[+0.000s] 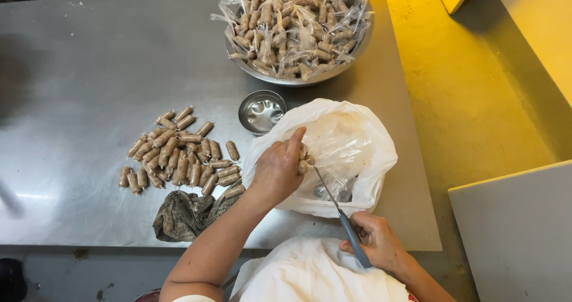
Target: The person repeatedly picks up bundles of small, plastic-wrapped sausages from a large metal bowl and uses scissors to cut the plastic wrapping. The cut sausages are then placed into a white plastic bag on the table. The process is repeated continuously throughout the video.
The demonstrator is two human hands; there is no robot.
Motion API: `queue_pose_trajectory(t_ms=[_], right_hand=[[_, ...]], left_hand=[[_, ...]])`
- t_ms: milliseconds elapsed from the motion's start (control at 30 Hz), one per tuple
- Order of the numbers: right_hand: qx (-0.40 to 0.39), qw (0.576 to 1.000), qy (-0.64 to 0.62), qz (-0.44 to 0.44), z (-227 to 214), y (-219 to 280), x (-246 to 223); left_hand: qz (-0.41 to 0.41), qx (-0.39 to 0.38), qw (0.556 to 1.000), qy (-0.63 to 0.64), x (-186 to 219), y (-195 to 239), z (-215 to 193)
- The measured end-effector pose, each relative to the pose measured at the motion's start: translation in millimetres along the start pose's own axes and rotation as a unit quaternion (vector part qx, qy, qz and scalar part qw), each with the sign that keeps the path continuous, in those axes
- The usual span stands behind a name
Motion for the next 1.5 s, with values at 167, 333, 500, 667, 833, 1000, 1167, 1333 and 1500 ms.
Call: queue_pose_trajectory(t_ms=[167, 333, 500, 667, 833, 1000, 1167, 1333, 1500], right_hand=[[0.006, 0.999, -0.043, 0.021, 1.0, -0.7, 5.0], [0.010, 0.999, -0.049, 0.006, -2.5, -1.6, 13.5], [0.010, 0.997, -0.030, 0.063, -9.5, -0.5, 19.4], [-0.031, 0.999, 0.026, 0.024, -12.7, -10.3, -1.3], [-0.012, 0.999, 0.030, 0.012, -12.9, -10.5, -2.2], [-0.013, 0.999, -0.037, 0.025, -14.5, -9.8, 1.3], [0.007, 1.000, -0.019, 0.005, -17.4, -9.1, 7.2], [-0.005, 0.999, -0.045, 0.030, -20.0, -3.0, 12.9], [-0.011, 0.998, 0.058, -0.011, -15.5, -5.2, 4.3]], left_hand=[[0.010, -0.021, 0.999, -0.028, 0.6, 1.9, 7.6], [0.020, 0.011, 0.999, -0.033, -3.3, 2.7, 11.8], [0.048, -0.003, 0.997, -0.051, -2.7, 2.0, 5.1], [0.103, -0.020, 0.992, -0.076, 3.0, 3.8, 1.2], [0.156, -0.003, 0.981, -0.113, 12.4, 6.8, -6.5], [0.173, -0.019, 0.972, -0.159, 13.6, 5.1, -2.8], [0.131, -0.067, 0.980, -0.133, 5.4, -1.2, -7.6], [0.000, -0.123, 0.992, 0.005, -5.1, -6.7, -33.5], [-0.052, -0.121, 0.981, 0.140, -6.5, 0.4, -53.7]])
Point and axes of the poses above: each hand's wrist, its own y-axis away from the middle knuckle, its own z-axis out of the palm, x = y × z, the point moved 3 cm from there along -y, towards the middle knuckle, and after that the axes turned 3 degrees about -y, right-handed, at the moved point
